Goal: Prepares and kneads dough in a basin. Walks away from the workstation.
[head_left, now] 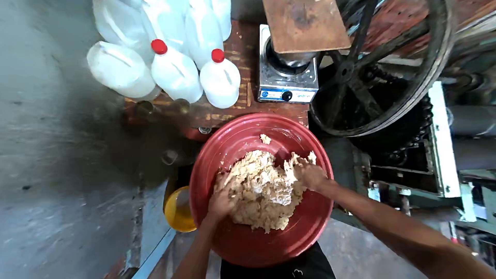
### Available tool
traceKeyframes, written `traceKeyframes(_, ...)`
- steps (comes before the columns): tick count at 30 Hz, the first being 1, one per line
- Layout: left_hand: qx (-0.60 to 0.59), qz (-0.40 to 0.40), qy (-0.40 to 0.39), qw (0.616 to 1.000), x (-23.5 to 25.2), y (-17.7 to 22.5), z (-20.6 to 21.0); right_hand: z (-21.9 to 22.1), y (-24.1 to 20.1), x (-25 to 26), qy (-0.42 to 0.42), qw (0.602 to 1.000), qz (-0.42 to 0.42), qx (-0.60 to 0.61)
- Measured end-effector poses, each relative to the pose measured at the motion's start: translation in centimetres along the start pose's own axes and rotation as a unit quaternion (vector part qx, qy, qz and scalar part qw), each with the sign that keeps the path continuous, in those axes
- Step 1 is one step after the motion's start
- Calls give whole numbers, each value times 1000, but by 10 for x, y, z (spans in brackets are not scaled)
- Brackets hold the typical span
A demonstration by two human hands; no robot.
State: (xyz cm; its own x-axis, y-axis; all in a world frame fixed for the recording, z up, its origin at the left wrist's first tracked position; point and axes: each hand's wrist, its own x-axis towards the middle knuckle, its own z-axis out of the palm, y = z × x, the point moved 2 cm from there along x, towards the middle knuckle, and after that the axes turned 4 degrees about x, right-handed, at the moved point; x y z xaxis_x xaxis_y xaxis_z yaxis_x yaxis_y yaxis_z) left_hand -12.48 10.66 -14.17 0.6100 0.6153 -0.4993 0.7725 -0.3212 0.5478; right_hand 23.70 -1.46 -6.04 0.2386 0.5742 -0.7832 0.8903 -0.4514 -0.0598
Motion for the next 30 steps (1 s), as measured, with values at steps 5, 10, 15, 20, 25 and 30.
traceKeyframes(5,-50,-95,45,993,75,-19,19,-13,-8,62,71,955,108,267)
traceKeyframes(10,113,-159,19,981,95,8,56,-25,-45,125,295,759,234,532)
traceKeyframes(15,126,-148,7,981,95,-3,64,-15,-60,155,255,783,133,551)
traceKeyframes(20,87,-124,46,987,94,-9,55,31,-21,103,322,598,220,700)
traceKeyframes(25,106,-141,-2,984,103,-12,59,-17,-63,149,407,530,262,696)
traceKeyframes(30,115,-126,-12,985,101,-17,58,-9,-107,166,202,799,84,560)
